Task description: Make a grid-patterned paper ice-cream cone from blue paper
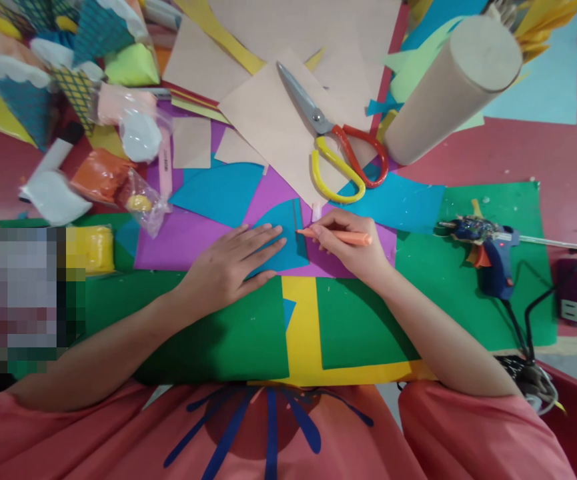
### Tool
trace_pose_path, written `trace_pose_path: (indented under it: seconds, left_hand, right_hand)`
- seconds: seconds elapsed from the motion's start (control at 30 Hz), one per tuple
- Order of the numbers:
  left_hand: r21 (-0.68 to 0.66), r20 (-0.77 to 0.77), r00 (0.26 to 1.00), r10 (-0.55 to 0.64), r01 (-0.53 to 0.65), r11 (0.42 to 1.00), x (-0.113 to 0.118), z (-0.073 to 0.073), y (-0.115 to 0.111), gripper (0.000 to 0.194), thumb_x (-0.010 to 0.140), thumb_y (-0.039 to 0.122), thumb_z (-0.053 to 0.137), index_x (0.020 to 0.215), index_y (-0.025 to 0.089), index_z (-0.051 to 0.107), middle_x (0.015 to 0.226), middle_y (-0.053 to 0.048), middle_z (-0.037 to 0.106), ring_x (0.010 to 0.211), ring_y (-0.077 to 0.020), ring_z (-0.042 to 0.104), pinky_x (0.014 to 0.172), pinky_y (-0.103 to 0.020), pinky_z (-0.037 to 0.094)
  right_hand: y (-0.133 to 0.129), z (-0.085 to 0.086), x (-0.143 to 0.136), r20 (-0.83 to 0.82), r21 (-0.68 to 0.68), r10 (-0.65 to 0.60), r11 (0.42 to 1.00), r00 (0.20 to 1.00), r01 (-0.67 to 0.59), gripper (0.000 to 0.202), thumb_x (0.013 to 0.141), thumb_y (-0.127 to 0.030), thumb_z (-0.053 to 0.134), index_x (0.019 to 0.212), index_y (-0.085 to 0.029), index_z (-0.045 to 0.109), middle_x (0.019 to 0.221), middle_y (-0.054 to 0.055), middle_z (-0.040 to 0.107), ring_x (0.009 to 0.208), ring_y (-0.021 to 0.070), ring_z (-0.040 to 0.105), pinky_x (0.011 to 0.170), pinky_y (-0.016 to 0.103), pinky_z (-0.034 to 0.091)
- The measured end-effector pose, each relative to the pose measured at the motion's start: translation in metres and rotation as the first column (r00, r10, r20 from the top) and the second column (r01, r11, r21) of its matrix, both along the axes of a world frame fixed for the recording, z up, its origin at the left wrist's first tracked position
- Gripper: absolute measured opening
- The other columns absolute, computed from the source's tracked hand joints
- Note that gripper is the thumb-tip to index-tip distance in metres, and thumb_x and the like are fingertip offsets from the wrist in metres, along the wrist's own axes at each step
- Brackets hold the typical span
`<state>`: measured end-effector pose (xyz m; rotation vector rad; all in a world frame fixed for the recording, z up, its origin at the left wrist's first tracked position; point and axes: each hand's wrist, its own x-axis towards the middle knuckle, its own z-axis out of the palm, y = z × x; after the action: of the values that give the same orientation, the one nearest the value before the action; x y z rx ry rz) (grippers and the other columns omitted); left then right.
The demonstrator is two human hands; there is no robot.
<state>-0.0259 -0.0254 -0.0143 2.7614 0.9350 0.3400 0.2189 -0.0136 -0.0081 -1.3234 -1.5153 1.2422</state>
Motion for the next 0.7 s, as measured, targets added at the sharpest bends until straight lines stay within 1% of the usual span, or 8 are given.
trace_pose_path:
  seconds: [0.13,0.27,0.37,0.5,0.6,0.7]
  left_hand:
    - [-0.037,-0.001,1.0,0.015,-0.015,0.999,-0.0005,-0.0001,-0.0003,0.045,0.102,0.037,0.038,0.139,0.014,0.051,0.145,-0.012,0.052,0.135,-0.0247,0.049,0.113,-0.044,0.04]
    - [-0.011,0.012,1.0,0.008,-0.008,1.0,-0.0003,-0.0009,-0.0006,0.045,0.102,0.036,0.039,0.137,0.012,0.052,0.144,-0.013,0.053,0.134,-0.0261,0.05,0.111,-0.045,0.041]
    - [-0.029,0.005,1.0,0.011,-0.011,1.0,0.0001,-0.0008,-0.0005,0.045,0.101,0.038,0.039,0.137,0.013,0.052,0.144,-0.013,0.053,0.134,-0.0256,0.05,0.112,-0.045,0.041]
    - [-0.013,0.009,1.0,0.01,-0.01,1.0,0.0002,-0.0004,-0.0004,0.045,0.102,0.037,0.038,0.137,0.013,0.053,0.143,-0.013,0.054,0.134,-0.0261,0.051,0.111,-0.045,0.041]
    - [-0.039,0.011,1.0,0.019,-0.019,0.999,-0.0001,-0.0008,-0.0005,0.045,0.102,0.038,0.038,0.138,0.014,0.052,0.144,-0.012,0.053,0.135,-0.0252,0.049,0.113,-0.045,0.04]
    - [-0.058,0.011,1.0,0.025,-0.025,0.998,-0.0005,-0.0014,-0.0007,0.045,0.102,0.038,0.038,0.139,0.016,0.051,0.145,-0.012,0.052,0.136,-0.0248,0.048,0.113,-0.045,0.04]
  right_hand:
    - [0.0009,-0.0004,-0.0007,0.01,0.01,-0.001,1.0,1.0,0.001,0.018,0.086,-0.032,0.066,0.08,-0.016,0.07,0.069,0.001,0.068,0.055,0.0094,0.061,0.052,0.023,0.048]
    - [0.0014,-0.0002,0.0001,0.043,0.009,0.007,1.0,0.999,-0.007,0.021,0.086,-0.034,0.065,0.08,-0.015,0.071,0.067,0.001,0.067,0.054,0.0094,0.06,0.051,0.023,0.047]
    - [0.0018,0.0008,0.0011,0.069,-0.002,0.018,1.0,0.997,-0.018,0.024,0.085,-0.036,0.066,0.073,-0.016,0.07,0.064,0.001,0.067,0.053,0.01,0.059,0.049,0.023,0.045]
    - [0.002,0.0023,0.001,0.061,-0.019,0.018,1.0,0.998,-0.017,0.026,0.083,-0.036,0.067,0.065,-0.017,0.067,0.062,0.001,0.066,0.052,0.0102,0.059,0.048,0.023,0.044]
    - [0.0015,0.0021,0.0002,0.031,-0.001,-0.001,1.0,1.0,0.001,0.025,0.084,-0.038,0.066,0.071,-0.017,0.069,0.065,0.001,0.066,0.052,0.0098,0.059,0.049,0.024,0.045]
    - [0.0012,0.0015,-0.0003,0.04,0.001,-0.003,1.0,0.999,0.003,0.024,0.086,-0.039,0.065,0.077,-0.017,0.07,0.067,0.002,0.067,0.054,0.0103,0.059,0.051,0.024,0.046]
